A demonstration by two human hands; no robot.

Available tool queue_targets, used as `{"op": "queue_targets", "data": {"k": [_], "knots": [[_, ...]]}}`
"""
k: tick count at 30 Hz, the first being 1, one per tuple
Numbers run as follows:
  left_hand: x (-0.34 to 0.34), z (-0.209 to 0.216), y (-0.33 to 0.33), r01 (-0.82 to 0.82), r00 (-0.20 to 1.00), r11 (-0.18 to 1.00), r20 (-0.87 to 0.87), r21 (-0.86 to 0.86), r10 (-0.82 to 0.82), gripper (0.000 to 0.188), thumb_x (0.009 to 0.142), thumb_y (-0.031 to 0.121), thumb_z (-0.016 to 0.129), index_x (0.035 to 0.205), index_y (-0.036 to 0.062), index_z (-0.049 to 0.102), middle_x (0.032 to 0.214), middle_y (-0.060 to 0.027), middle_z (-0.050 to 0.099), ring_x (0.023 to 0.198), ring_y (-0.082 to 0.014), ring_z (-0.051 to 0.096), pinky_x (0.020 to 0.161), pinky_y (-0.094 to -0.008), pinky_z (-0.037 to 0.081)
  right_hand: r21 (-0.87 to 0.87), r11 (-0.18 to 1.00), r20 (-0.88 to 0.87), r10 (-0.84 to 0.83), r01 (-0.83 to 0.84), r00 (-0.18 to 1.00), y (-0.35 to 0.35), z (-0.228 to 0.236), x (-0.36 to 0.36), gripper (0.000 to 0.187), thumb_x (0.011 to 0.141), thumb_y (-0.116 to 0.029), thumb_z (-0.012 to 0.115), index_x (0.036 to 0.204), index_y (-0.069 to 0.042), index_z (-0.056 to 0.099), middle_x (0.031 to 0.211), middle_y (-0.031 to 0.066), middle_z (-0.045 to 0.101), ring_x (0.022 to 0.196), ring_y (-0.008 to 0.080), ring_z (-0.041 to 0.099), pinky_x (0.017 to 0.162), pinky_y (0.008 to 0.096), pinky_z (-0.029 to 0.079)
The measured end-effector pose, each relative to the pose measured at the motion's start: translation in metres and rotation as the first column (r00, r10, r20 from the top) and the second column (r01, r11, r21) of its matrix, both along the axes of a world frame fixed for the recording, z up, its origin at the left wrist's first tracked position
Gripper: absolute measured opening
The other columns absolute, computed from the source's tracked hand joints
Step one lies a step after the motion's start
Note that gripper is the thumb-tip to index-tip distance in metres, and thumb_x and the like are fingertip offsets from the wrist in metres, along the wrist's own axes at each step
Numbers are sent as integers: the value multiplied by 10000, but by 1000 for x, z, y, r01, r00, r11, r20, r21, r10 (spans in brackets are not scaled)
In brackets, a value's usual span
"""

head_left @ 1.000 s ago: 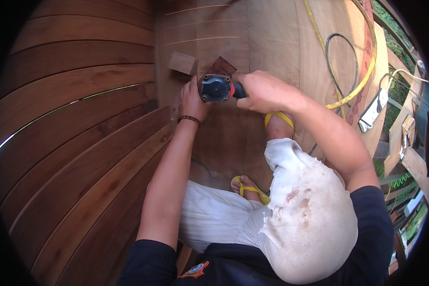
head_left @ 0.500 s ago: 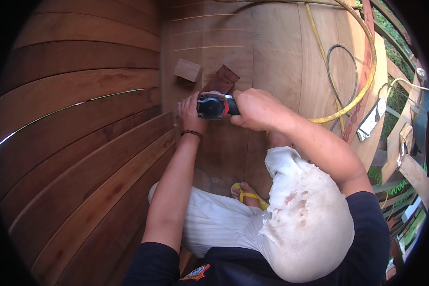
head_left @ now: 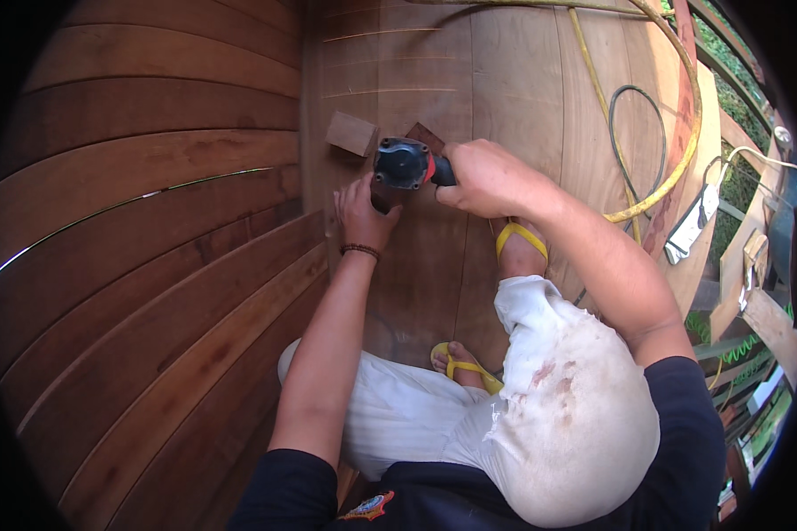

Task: The person sits on the floor and assembles small wooden blocks into a small structure using a nail gun and a hammer. They then attach the assembled block to a wooden wall.

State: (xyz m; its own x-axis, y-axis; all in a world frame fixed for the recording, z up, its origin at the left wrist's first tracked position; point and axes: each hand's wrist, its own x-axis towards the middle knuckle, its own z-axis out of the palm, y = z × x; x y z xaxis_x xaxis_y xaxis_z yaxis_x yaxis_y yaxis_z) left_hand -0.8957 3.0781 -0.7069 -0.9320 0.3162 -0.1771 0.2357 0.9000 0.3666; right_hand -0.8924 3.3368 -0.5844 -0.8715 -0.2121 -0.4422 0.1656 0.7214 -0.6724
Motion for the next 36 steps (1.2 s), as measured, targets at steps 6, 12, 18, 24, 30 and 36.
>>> {"op": "queue_targets", "data": {"k": [6,12,18,24,30,36], "knots": [[3,0,1,1,998,999,-62,45,2,776,649,251,892,1327,58,566,1268,-136,608,1240,-325,549,1157,-527,319,-6,996,52,-93,93,994,8,10,1,347,788,-235,685,953,70,671,908,291,688,925,438,677,818,489,546],[1,1,4,18,1000,1000,-3,-18,-18,886,653,250,889,1421,101,473,1330,-130,568,1290,-325,510,1183,-550,293,-26,997,19,-75,76,997,15,12,1,358,771,-197,668,1011,69,661,902,292,685,888,447,676,790,492,546],[8,8,13,37,999,998,-18,-49,-38,1011,688,275,881,1530,131,340,1416,-128,506,1342,-336,464,1199,-559,261,-16,962,-117,-274,274,954,46,14,34,388,758,-207,644,1066,26,615,881,303,679,881,461,673,809,525,542],[2,28,13,-1,998,998,60,66,-3,845,735,259,823,1482,145,444,1312,-148,564,1270,-333,526,1171,-553,280,406,861,-345,-165,305,924,79,-31,54,596,768,-231,688,1312,-13,581,1035,194,655,990,381,655,857,477,525],[-7,54,13,-171,968,917,234,360,89,500,790,321,801,1230,105,700,1140,-135,652,1059,-289,645,949,-403,507,591,772,-433,59,234,899,106,-99,75,734,779,-213,724,1451,-33,490,997,132,576,967,303,579,842,424,452],[-19,83,7,-251,880,888,472,386,44,313,910,294,728,1145,87,747,1008,-86,705,926,-162,660,848,-299,525,307,923,-581,-12,233,814,66,-64,79,824,693,-287,822,1410,-34,506,1218,179,541,1146,355,536,993,478,427]]}}
